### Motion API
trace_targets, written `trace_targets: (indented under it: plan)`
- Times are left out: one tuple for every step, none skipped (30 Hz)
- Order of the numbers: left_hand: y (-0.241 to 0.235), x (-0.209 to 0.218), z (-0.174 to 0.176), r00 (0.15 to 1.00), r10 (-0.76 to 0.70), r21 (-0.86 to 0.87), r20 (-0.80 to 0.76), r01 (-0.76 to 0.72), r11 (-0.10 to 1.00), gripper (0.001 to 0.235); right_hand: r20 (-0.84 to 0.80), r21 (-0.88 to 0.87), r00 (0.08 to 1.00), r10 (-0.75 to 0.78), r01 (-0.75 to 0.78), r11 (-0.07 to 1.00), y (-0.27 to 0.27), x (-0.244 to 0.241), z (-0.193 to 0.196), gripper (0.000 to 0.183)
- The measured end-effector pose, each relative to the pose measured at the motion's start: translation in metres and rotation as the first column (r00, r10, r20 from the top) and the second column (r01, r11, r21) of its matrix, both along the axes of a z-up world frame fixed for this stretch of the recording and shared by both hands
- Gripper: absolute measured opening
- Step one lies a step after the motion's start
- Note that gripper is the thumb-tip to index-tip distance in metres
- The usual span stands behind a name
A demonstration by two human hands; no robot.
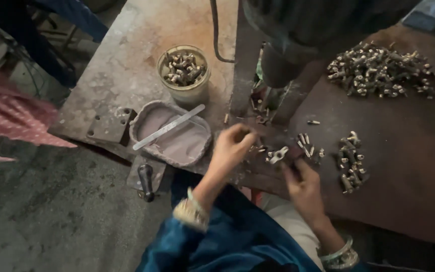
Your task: The person sits at a bench drill press and processes small brass fittings one at a time, placing each part under the drill bit, operating the press, then setting the finished piece aside and picking the next one. They occasionally dip parts in a tray and refill a container with completed pieces.
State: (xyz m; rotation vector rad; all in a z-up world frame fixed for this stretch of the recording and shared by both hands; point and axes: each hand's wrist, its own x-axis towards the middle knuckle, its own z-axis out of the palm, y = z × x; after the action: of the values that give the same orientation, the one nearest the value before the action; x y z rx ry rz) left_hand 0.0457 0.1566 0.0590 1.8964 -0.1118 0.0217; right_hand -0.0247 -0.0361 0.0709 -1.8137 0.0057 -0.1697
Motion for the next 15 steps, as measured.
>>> trace_targets:
  plan:
    - [-0.001, -0.019, -0.010, 0.965, -0.052, -0.494, -0.258, -0.085, 0.866, 0.025, 0.207, -0.218, 0.969, 0.133, -0.087, 0.972, 0.008, -0.003, 0.010, 0.022]
    - [0.000, -0.035, -0.019, 0.877, -0.215, -0.817, -0.430, -0.276, 0.507, 0.027, 0.380, -0.435, 0.875, 0.300, -0.118, 0.893, 0.017, -0.003, 0.020, 0.016]
    - [0.000, -0.043, -0.039, 0.883, -0.203, -0.816, -0.424, -0.276, 0.508, 0.027, 0.388, -0.432, 0.868, 0.309, -0.125, 0.893, 0.026, -0.003, 0.031, 0.016]
    - [0.002, -0.049, -0.059, 0.841, -0.320, -0.897, -0.437, -0.378, 0.229, 0.033, 0.332, -0.499, 0.858, 0.393, -0.194, 0.845, 0.035, -0.001, 0.042, 0.023]
    - [0.003, -0.055, -0.079, 0.804, -0.438, -0.879, -0.401, -0.473, -0.062, 0.038, 0.270, -0.561, 0.840, 0.470, -0.260, 0.786, 0.045, 0.000, 0.053, 0.030]
    - [0.015, -0.050, -0.048, 0.814, -0.427, -0.885, -0.395, -0.462, -0.062, 0.038, 0.282, -0.559, 0.832, 0.478, -0.262, 0.787, 0.039, 0.003, 0.044, 0.030]
    - [0.026, -0.047, -0.017, 0.830, -0.308, -0.857, -0.464, -0.509, -0.079, 0.036, 0.262, -0.481, 0.896, 0.358, -0.200, 0.854, 0.034, 0.007, 0.035, 0.028]
    - [0.035, -0.045, 0.014, 0.828, -0.188, -0.826, -0.528, -0.552, -0.109, 0.034, 0.224, -0.406, 0.946, 0.236, -0.130, 0.905, 0.028, 0.011, 0.026, 0.027]
    - [0.049, -0.022, 0.038, 0.835, -0.179, -0.832, -0.520, -0.542, -0.114, 0.034, 0.234, -0.406, 0.941, 0.246, -0.135, 0.904, 0.024, 0.021, 0.015, 0.027]
    - [0.060, -0.003, 0.062, 0.925, 0.030, -0.926, -0.378, -0.378, -0.015, 0.036, 0.209, -0.485, 0.934, 0.289, -0.158, 0.860, 0.019, 0.028, 0.004, 0.026]
    - [0.072, 0.016, 0.087, 0.958, 0.216, -0.969, -0.187, -0.217, 0.122, 0.038, 0.181, -0.560, 0.927, 0.330, -0.178, 0.809, 0.013, 0.034, -0.007, 0.027]
    - [0.080, 0.046, 0.087, 0.959, 0.220, -0.970, -0.182, -0.211, 0.118, 0.038, 0.186, -0.564, 0.924, 0.335, -0.179, 0.806, 0.014, 0.038, -0.017, 0.027]
    - [0.087, 0.076, 0.088, 0.836, 0.537, -0.765, 0.116, -0.270, 0.584, 0.038, 0.228, -0.614, 0.886, 0.404, -0.191, 0.766, 0.015, 0.044, -0.026, 0.029]
    - [0.095, 0.104, 0.088, 0.631, 0.585, -0.347, 0.510, -0.472, 0.811, 0.040, 0.260, -0.661, 0.844, 0.469, -0.199, 0.724, 0.016, 0.045, -0.037, 0.033]
    - [0.111, 0.126, 0.063, 0.629, 0.587, -0.349, 0.510, -0.472, 0.809, 0.040, 0.260, -0.662, 0.843, 0.471, -0.199, 0.722, 0.017, 0.045, -0.034, 0.033]
